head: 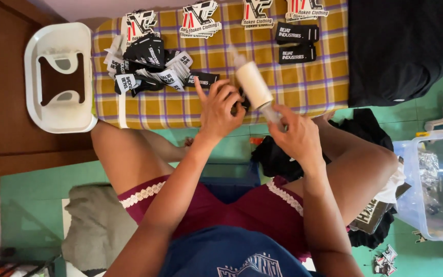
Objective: A person sitting on the floor picks up clothing labels and uses a lint roller on them.
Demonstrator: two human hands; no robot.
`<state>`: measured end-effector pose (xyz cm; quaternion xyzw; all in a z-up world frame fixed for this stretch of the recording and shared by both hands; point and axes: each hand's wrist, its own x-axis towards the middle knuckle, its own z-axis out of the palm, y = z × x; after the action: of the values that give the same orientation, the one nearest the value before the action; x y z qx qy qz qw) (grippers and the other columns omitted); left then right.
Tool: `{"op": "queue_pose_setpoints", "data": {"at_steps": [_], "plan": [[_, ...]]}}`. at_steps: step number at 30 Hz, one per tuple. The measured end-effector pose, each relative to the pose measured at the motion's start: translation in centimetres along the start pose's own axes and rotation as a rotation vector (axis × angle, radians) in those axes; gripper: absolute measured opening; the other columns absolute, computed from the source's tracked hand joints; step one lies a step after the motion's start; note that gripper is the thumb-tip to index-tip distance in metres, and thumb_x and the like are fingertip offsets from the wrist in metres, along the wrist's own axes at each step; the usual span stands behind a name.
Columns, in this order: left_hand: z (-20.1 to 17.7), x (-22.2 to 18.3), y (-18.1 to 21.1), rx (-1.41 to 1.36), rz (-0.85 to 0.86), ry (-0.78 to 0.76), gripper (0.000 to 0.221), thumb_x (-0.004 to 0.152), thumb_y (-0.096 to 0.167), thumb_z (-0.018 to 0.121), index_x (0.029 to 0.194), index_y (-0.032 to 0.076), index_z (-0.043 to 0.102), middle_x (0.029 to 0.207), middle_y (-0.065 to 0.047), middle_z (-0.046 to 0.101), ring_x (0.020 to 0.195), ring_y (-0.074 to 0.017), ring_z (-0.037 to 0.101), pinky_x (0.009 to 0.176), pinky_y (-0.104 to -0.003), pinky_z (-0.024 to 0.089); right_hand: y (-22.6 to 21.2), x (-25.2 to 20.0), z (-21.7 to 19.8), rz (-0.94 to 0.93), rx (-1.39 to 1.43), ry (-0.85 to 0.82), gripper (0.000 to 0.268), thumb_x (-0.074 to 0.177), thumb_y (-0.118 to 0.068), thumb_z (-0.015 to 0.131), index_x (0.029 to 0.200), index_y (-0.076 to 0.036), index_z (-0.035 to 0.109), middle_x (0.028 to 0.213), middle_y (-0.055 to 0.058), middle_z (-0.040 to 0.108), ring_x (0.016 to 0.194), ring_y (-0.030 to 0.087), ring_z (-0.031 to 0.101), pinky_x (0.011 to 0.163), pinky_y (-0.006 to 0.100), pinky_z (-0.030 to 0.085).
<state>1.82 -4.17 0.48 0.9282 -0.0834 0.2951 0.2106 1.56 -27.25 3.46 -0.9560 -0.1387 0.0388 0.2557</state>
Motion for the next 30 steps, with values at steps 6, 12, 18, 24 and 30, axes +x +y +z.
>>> {"op": "queue_pose_setpoints", "data": {"at_steps": [6,12,18,24,30], "plan": [[-0.4,0.1,0.1,-0.014,-0.032,-0.064,0.008,0.077,0.016,0.066,0.076,0.022,0.070,0.088,0.001,0.070,0.115,-0.0267,0.063,0.116,-0.077,0.003,0.4,0.6,-0.7,0.064,-0.110,0.041,0.041,0.089,-0.047,0.064,0.124,-0.025,0.070,0.078,0.002,0.073,0.081,0.038,0.071,0.078,0.058,0.059],[0.0,0.0,0.0,0.012,0.021,0.019,0.012,0.074,0.018,0.066,0.086,0.021,0.069,0.090,0.001,0.068,0.111,-0.0258,0.064,0.114,-0.078,0.006,-0.3,0.2,-2.8,0.008,0.081,-0.071,0.040,0.088,-0.043,0.067,0.124,-0.026,0.070,0.074,-0.001,0.071,0.084,0.032,0.072,0.075,0.054,0.059],[-0.4,-0.6,0.2,0.023,0.165,0.037,0.005,0.083,0.019,0.067,0.079,0.020,0.071,0.088,0.002,0.070,0.112,-0.0228,0.063,0.116,-0.078,0.010,1.9,0.9,-1.8,0.028,-0.080,-0.119,0.046,0.086,-0.055,0.065,0.125,-0.031,0.072,0.079,0.002,0.074,0.085,0.037,0.072,0.078,0.056,0.058],[-0.1,-3.4,-0.8,0.060,0.243,-0.084,0.030,0.097,0.045,0.066,0.121,0.027,0.069,0.119,-0.001,0.068,0.123,-0.0252,0.057,0.118,-0.079,0.008,2.9,1.0,-3.6,-0.160,-0.080,0.022,0.040,0.091,-0.045,0.071,0.120,-0.017,0.069,0.072,0.006,0.070,0.074,0.038,0.070,0.071,0.055,0.057],[-3.2,-2.2,-2.0,0.083,0.354,-0.231,0.038,0.097,0.045,0.069,0.130,0.026,0.068,0.133,-0.004,0.063,0.138,-0.0319,0.050,0.115,-0.081,0.009,1.8,0.1,-4.8,-0.162,-0.016,0.142,0.030,0.107,-0.033,0.063,0.127,-0.011,0.068,0.077,0.015,0.069,0.081,0.043,0.068,0.067,0.056,0.052]]}}
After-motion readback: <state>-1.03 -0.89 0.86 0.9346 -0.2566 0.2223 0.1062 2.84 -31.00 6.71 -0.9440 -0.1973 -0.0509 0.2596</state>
